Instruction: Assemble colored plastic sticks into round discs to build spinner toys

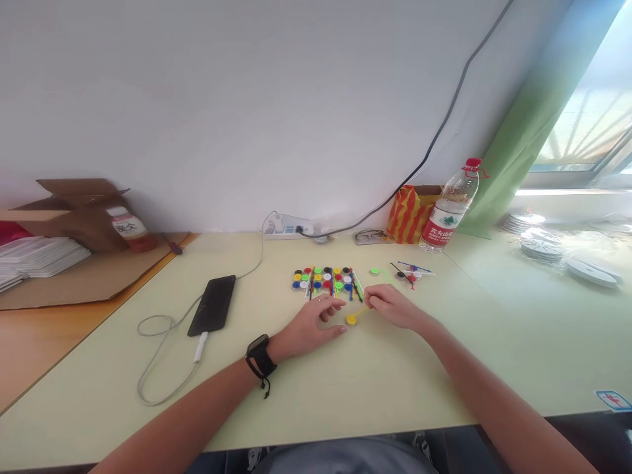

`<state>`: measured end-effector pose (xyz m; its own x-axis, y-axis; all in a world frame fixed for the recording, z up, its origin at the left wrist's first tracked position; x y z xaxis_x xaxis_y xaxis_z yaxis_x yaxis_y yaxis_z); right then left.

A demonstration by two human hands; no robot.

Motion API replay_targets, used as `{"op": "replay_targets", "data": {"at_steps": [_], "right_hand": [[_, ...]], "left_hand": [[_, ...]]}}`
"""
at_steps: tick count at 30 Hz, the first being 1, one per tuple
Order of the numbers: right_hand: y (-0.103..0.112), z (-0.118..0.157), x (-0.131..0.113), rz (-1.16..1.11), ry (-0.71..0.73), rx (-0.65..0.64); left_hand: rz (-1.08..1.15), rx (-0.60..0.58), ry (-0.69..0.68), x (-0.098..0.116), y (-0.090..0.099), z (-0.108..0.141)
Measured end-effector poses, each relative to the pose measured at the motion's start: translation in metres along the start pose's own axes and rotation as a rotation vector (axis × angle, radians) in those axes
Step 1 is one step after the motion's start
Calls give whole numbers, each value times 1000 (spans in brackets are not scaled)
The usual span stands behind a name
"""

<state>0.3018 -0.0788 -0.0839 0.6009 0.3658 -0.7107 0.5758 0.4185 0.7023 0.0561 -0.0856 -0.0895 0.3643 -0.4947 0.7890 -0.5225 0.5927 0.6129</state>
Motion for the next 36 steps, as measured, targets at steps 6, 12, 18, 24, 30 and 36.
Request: {"op": "replay_targets", "data": {"at_steps": [6,12,18,24,30,36], "right_hand": [[-12,2,-21,-233,90,-26],[-9,4,-34,-412,180,58],[-18,1,-37,-444,239,160],[-20,-3,-26,-319,198,351],[-27,-2,-34,-324,238,231],[-34,-4,-36,-298,236,188]], "left_hand": [[13,1,6,-2,-1,-1],[311,114,-1,-13,1,-6],[406,193,12,-21,5,-9],[466,239,38,-23,7,-10],[482,166,-53,-13,5,-8],[414,158,-76,-16,2,-8]]}}
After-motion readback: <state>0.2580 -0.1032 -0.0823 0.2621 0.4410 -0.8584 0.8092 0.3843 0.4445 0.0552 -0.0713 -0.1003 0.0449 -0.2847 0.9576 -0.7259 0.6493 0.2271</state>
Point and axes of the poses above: each hand's wrist, its own z-axis away from the middle knuckle, its own y-axis out of the back of the hand, x = y × z, the point moved 2 cm from there along -z, towards the middle knuckle, and after that the axes turned 14 degrees about -x, right-handed, at the moved point
